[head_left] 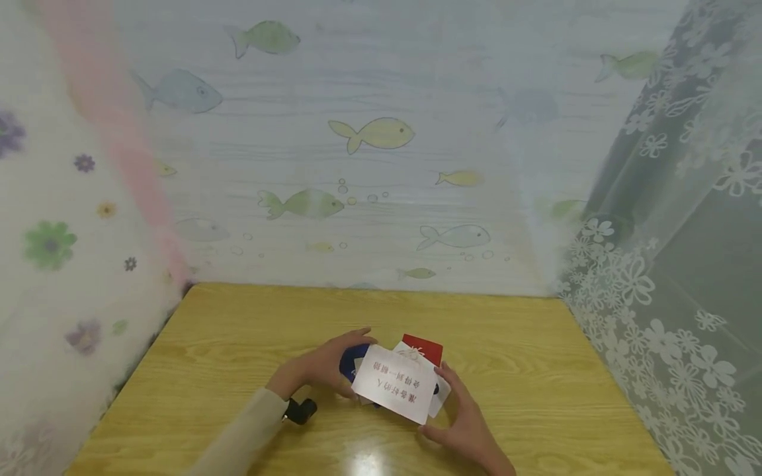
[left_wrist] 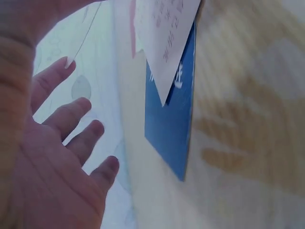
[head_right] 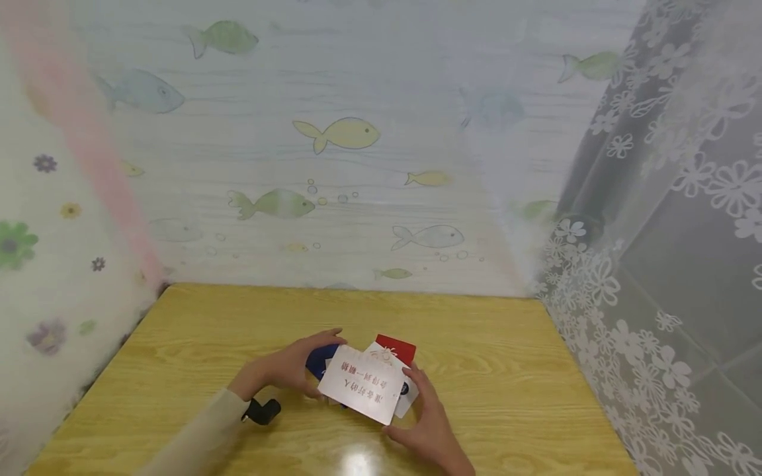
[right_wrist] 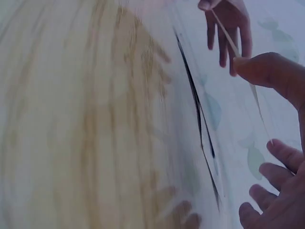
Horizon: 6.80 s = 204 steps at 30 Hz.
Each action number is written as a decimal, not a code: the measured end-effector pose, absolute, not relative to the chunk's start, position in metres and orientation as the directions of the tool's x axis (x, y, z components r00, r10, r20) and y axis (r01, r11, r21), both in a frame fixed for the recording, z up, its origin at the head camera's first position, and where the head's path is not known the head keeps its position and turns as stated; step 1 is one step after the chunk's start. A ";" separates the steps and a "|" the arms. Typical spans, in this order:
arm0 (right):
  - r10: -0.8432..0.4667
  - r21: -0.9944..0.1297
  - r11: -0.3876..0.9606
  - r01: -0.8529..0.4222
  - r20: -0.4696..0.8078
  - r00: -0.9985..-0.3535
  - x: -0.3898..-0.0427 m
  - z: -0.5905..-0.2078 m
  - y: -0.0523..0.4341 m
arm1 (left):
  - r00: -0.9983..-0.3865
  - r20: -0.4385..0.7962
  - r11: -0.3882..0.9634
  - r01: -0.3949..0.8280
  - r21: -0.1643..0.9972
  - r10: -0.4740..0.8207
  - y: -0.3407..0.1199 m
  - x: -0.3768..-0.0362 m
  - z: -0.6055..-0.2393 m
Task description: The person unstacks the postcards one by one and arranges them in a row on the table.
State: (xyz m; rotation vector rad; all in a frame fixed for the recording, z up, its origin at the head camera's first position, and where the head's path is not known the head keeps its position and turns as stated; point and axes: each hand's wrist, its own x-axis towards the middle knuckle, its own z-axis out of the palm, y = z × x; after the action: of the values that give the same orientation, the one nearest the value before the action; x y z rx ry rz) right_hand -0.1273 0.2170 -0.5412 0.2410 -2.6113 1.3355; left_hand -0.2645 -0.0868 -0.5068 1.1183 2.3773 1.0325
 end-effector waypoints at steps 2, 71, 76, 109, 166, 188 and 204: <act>-0.078 -0.779 0.576 -0.248 0.250 -0.965 -0.128 -0.539 0.219 | -0.649 0.039 0.401 0.515 0.758 0.760 -0.089 -0.260 -0.510; -0.459 -0.749 0.603 -0.276 -0.043 -0.888 -0.352 -0.525 0.248 | -0.852 0.027 0.542 0.356 0.761 0.522 -0.082 -0.369 -0.536; -0.429 -0.739 0.636 -0.225 -0.095 -0.898 -0.356 -0.522 0.250 | -0.856 -0.026 0.610 0.347 0.713 0.517 -0.078 -0.372 -0.537; -0.380 -0.656 0.724 -0.212 -0.123 -0.917 -0.361 -0.527 0.250 | -0.873 -0.038 0.665 0.342 0.664 0.487 -0.078 -0.378 -0.547; -0.574 -0.676 0.625 -0.391 -0.058 -0.817 -0.257 -0.522 0.255 | -0.784 0.041 0.653 0.543 0.527 0.619 -0.086 -0.252 -0.529; -0.512 -0.652 0.642 -0.404 0.027 -0.858 -0.256 -0.533 0.252 | -0.764 0.051 0.664 0.590 0.459 0.643 -0.084 -0.249 -0.534; -0.497 -0.685 0.578 -0.443 0.135 -0.857 -0.254 -0.535 0.257 | -0.784 0.100 0.596 0.542 0.593 0.613 -0.084 -0.253 -0.540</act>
State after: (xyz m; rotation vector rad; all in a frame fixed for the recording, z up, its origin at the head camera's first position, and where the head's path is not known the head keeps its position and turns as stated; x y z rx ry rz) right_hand -0.2536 0.2574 -0.5346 0.8516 -2.8539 1.2064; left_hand -0.2534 -0.0835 -0.5400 0.9821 2.7031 0.9459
